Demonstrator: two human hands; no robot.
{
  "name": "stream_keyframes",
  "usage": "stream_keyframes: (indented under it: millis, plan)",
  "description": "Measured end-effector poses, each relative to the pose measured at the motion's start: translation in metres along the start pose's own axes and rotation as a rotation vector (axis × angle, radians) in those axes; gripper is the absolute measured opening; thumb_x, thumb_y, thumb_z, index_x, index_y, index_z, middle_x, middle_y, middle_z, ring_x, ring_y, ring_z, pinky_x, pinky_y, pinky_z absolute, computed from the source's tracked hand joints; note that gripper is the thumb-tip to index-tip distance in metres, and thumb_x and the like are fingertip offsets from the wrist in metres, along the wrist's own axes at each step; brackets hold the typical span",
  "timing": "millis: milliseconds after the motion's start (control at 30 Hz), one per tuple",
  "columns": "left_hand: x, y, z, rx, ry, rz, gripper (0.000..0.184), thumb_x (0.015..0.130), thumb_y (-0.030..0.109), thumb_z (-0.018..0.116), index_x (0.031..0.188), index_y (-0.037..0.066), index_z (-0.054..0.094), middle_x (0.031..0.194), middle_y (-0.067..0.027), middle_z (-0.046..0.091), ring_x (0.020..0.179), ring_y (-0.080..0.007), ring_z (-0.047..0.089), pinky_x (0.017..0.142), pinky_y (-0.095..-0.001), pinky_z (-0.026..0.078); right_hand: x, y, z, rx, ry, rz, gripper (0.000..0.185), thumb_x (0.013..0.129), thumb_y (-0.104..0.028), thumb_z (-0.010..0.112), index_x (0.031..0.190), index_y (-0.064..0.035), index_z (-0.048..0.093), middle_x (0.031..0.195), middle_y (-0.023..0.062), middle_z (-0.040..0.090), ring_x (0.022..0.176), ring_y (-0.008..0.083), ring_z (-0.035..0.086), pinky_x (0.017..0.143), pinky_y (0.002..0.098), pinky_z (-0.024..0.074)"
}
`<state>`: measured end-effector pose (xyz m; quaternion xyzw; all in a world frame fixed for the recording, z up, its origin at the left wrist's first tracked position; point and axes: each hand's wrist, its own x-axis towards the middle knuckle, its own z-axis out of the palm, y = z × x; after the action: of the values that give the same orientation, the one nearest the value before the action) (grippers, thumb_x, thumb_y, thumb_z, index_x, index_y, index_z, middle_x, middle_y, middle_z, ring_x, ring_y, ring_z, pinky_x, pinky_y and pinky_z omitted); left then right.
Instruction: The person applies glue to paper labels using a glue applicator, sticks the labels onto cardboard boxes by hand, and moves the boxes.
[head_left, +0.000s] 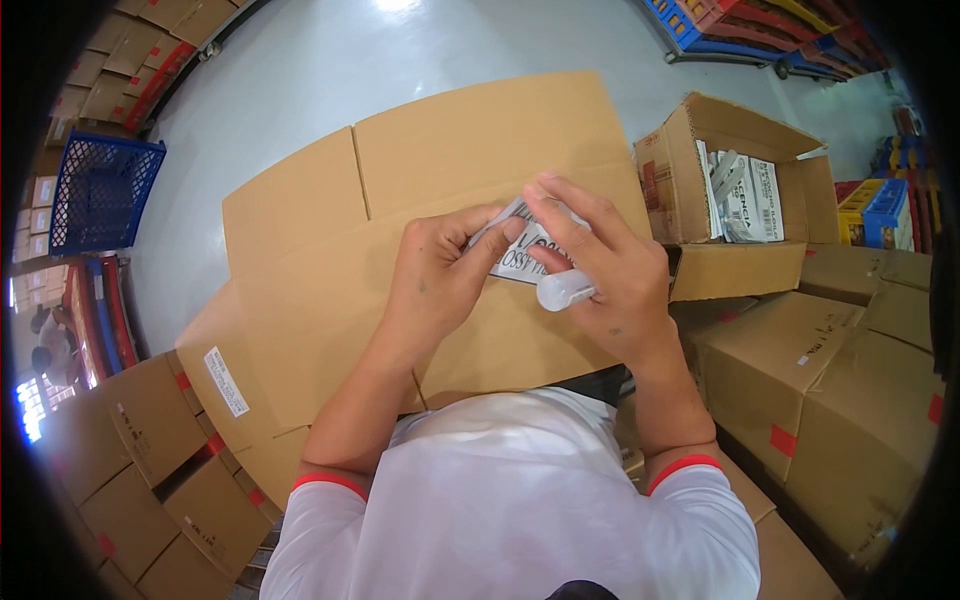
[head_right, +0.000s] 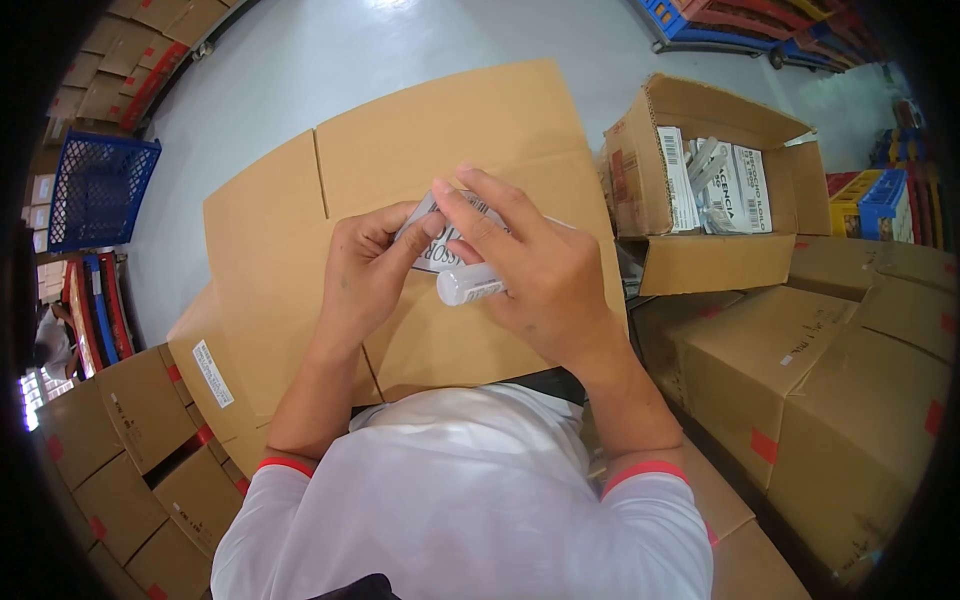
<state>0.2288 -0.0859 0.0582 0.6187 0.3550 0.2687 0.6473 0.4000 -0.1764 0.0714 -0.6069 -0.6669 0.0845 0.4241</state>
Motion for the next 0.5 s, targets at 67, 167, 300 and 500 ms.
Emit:
stream_keyframes:
  millis: [67, 167, 300, 500]
  plan:
    - [0.000, -0.001, 0.003, -0.027, 0.005, -0.004, 0.026, 0.107, 0.019, 0.064, 0.115, -0.002, 0.077, 0.075, 0.0033, 0.067, 0.070, -0.0018, 0.051, 0.058, -0.0232, 0.043, 0.000, -0.001, 0.001, -0.028, -0.003, -0.014, 0.058, 0.078, 0.002, 0.083, 0.134, -0.0088, 0.071, 0.133, 0.0153, 0.070, 0.100, 0.0303, 0.075, 0.075, 0.0353, 0.0624]
    - [0.000, -0.004, 0.001, -0.054, 0.006, -0.023, 0.028, 0.108, 0.020, 0.063, 0.115, -0.003, 0.077, 0.075, 0.0029, 0.067, 0.070, -0.0016, 0.052, 0.059, -0.0231, 0.044, -0.001, 0.000, 0.004, -0.080, -0.007, -0.037, 0.058, 0.078, 0.000, 0.084, 0.134, -0.0084, 0.071, 0.135, 0.0156, 0.069, 0.098, 0.0301, 0.076, 0.073, 0.0348, 0.0618]
    - [-0.001, -0.002, -0.001, -0.062, -0.019, -0.059, 0.029, 0.108, 0.021, 0.062, 0.115, -0.003, 0.077, 0.076, 0.0024, 0.068, 0.071, -0.0015, 0.054, 0.060, -0.0231, 0.045, -0.002, -0.003, 0.006, -0.093, -0.008, -0.028, 0.054, 0.080, 0.000, 0.083, 0.132, -0.0089, 0.072, 0.135, 0.0149, 0.070, 0.096, 0.0299, 0.076, 0.072, 0.0344, 0.0616]
    - [-0.006, -0.009, 0.001, -0.050, -0.082, -0.072, 0.027, 0.107, 0.020, 0.064, 0.117, -0.001, 0.078, 0.080, 0.0000, 0.071, 0.073, -0.0030, 0.056, 0.064, -0.0224, 0.047, -0.006, 0.011, 0.005, 0.100, 0.064, 0.024, 0.042, 0.071, 0.008, 0.074, 0.111, -0.0065, 0.072, 0.113, 0.0118, 0.072, 0.083, 0.0303, 0.073, 0.066, 0.0365, 0.0575]
